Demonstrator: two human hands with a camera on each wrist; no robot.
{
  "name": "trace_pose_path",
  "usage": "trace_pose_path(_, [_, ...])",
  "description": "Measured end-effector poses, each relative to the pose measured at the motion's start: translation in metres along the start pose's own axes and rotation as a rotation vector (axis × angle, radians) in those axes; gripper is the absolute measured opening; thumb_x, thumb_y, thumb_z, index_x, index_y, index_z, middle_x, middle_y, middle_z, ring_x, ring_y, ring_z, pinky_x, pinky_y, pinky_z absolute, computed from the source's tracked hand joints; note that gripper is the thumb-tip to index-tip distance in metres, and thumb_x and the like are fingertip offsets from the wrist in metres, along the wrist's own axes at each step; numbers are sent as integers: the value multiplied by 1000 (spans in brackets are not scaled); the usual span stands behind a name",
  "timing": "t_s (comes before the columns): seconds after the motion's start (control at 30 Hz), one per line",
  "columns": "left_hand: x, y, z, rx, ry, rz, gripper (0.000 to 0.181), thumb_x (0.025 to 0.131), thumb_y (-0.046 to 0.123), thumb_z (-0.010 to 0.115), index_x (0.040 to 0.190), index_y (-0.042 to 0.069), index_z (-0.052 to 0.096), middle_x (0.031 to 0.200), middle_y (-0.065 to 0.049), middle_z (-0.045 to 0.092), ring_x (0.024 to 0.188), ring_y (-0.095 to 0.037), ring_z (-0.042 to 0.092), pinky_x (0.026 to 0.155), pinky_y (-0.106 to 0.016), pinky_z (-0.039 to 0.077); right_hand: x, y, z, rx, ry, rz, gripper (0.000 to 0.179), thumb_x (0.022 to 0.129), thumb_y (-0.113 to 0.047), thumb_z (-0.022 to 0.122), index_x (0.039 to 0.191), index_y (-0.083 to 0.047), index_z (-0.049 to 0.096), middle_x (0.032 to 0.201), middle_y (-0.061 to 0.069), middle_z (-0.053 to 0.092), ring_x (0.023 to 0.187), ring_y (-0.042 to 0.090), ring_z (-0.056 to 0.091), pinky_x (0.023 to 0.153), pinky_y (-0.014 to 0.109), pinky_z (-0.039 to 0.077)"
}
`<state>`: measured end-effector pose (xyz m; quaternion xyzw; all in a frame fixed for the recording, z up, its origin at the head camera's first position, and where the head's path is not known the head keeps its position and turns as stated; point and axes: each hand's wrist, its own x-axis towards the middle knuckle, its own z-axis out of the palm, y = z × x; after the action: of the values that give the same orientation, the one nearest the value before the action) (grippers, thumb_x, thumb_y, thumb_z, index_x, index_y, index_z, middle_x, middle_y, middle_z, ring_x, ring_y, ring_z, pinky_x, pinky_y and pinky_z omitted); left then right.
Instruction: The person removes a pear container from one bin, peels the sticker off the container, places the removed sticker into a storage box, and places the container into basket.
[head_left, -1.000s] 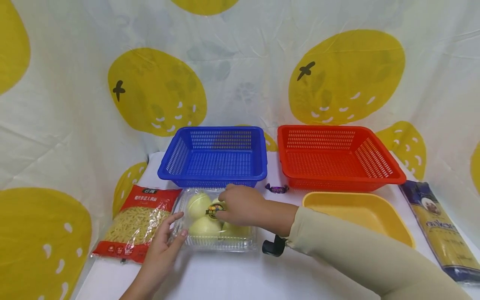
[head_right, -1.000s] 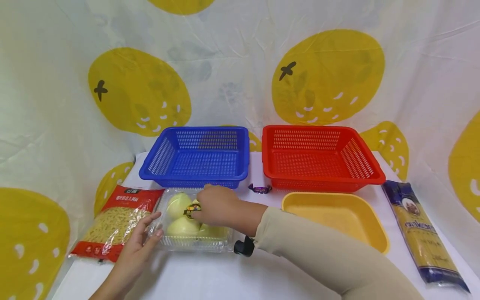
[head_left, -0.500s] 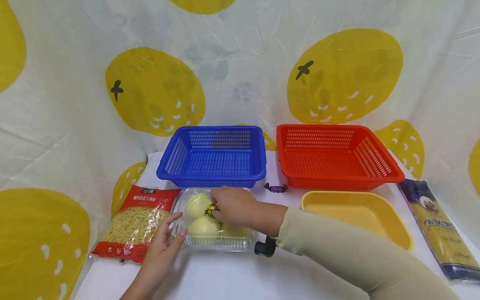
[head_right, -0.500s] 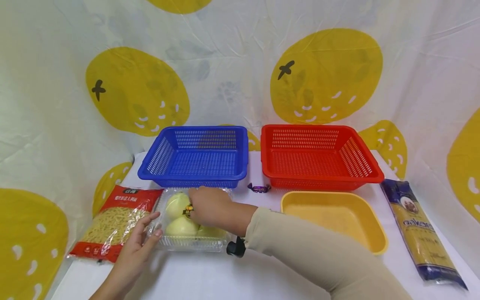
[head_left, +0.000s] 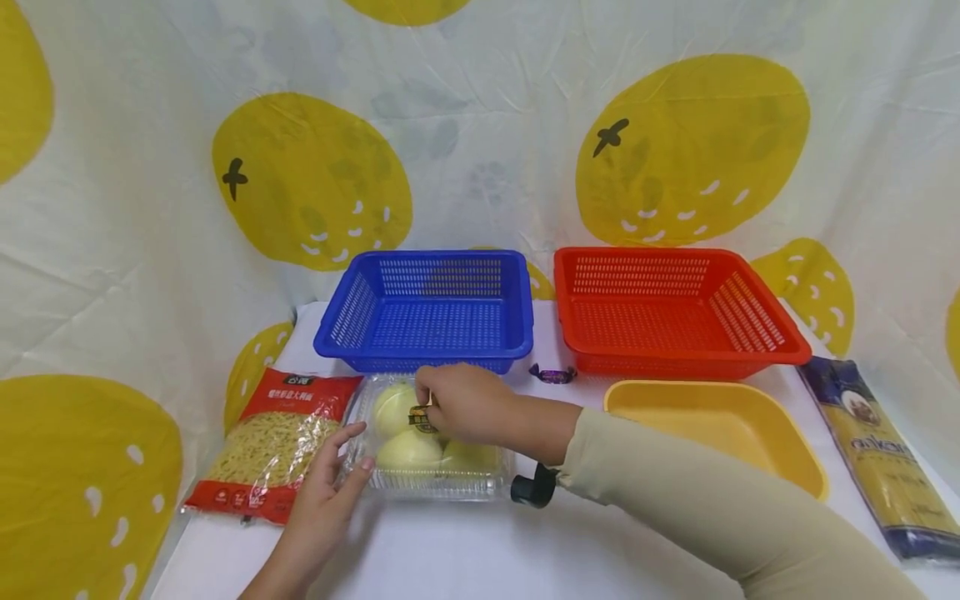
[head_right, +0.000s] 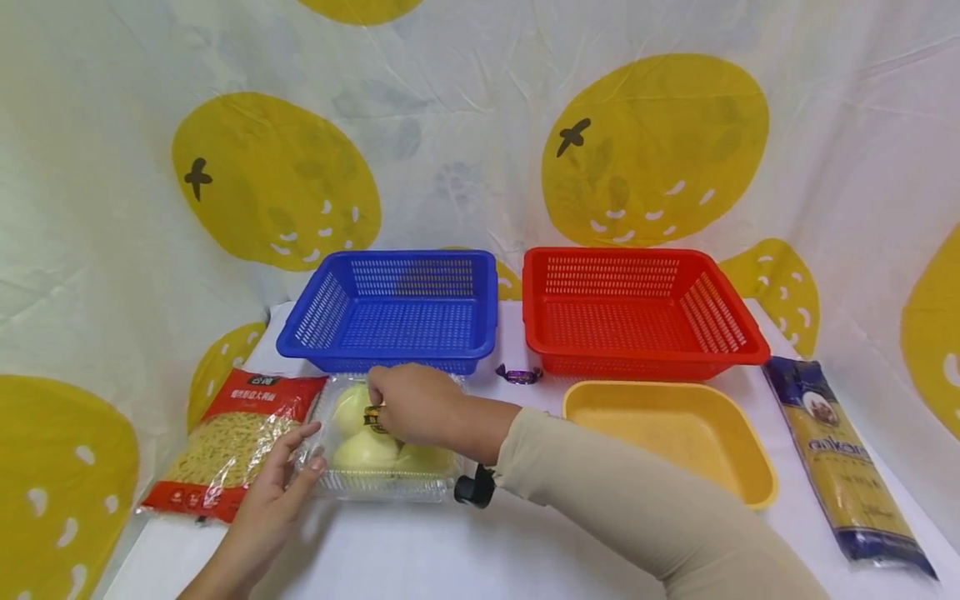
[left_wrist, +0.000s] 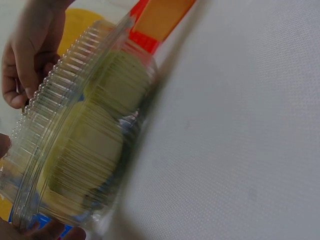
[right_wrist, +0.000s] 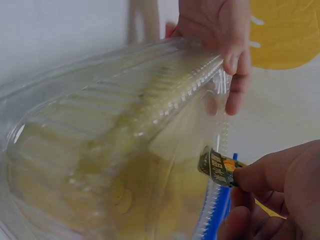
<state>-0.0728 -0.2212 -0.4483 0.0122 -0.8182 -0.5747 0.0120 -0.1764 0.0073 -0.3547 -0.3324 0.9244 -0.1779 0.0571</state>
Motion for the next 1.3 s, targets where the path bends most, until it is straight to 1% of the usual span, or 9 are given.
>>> trace_pose_path(0.17, [0,2,0,-3,-7,-10,49,110,24,62,157,21,46,172,-13,28,155,-57,21,119,-77,22,-3,-6,-9,39,-11,-22,9,103,-16,69,98,-22,65,87,-10,66,82,13,60,74,28,53])
trace_pose_path(0.33, [0,3,0,-8,-5,0,48,110,21,62,157,19,47,172,-14,29,156,-55,20,119,-77,21,-8,-4,-22,158,5,-54,8,103,-13,66,100,-19,65,87,-8,65,82,14,60,72,27,52])
trace_pose_path(0.43, [0,2,0,-11,-6,-11,49,110,22,62,157,20,47,172,-14,28,156,-54,21,120,-76,22,-11,2,-31,240,-38,-51,8,103,-12,66,101,-19,65,87,-7,66,83,14,60,71,26,52])
trace_pose_path(0.57, [-1,2,-1,-7,-6,-28,49,110,23,62,157,20,46,173,-15,26,156,-53,20,120,-76,22,-16,14,-42,300,-118,-54,5,105,-14,65,102,-19,64,90,-7,67,87,14,60,73,27,53])
trace_pose_path(0.7, [-1,1,-1,8,-5,-33,49,111,23,62,157,21,46,173,-14,26,157,-54,18,120,-77,21,-24,28,-52,313,-165,-61,3,105,-14,64,103,-15,64,93,-7,67,92,15,61,77,29,54])
trace_pose_path(0.83, [0,2,-1,11,-9,-30,49,111,21,61,157,21,46,173,-14,27,156,-55,20,120,-77,22,-35,41,-64,324,-213,-21,3,106,-14,65,103,-15,64,94,-5,67,95,19,62,78,31,55])
trace_pose_path(1.0, [0,2,-2,15,-10,-32,49,111,22,62,157,21,46,173,-14,27,155,-56,20,120,-77,22,-49,58,-76,347,-269,17,3,105,-13,64,103,-13,63,92,-1,68,88,21,63,72,32,56])
trace_pose_path(1.17, [0,3,-2,15,-12,-33,50,111,24,62,157,21,46,173,-13,28,155,-56,20,120,-76,22,-63,76,-83,378,-287,50,6,106,-10,61,101,-13,60,89,1,66,81,20,62,69,32,57])
trace_pose_path(1.3, [-1,4,-2,16,-11,-38,50,111,23,62,158,20,45,173,-14,27,155,-56,19,120,-77,21,-73,88,-87,362,-311,47,9,105,-8,61,99,-15,60,86,0,63,78,19,62,69,32,56])
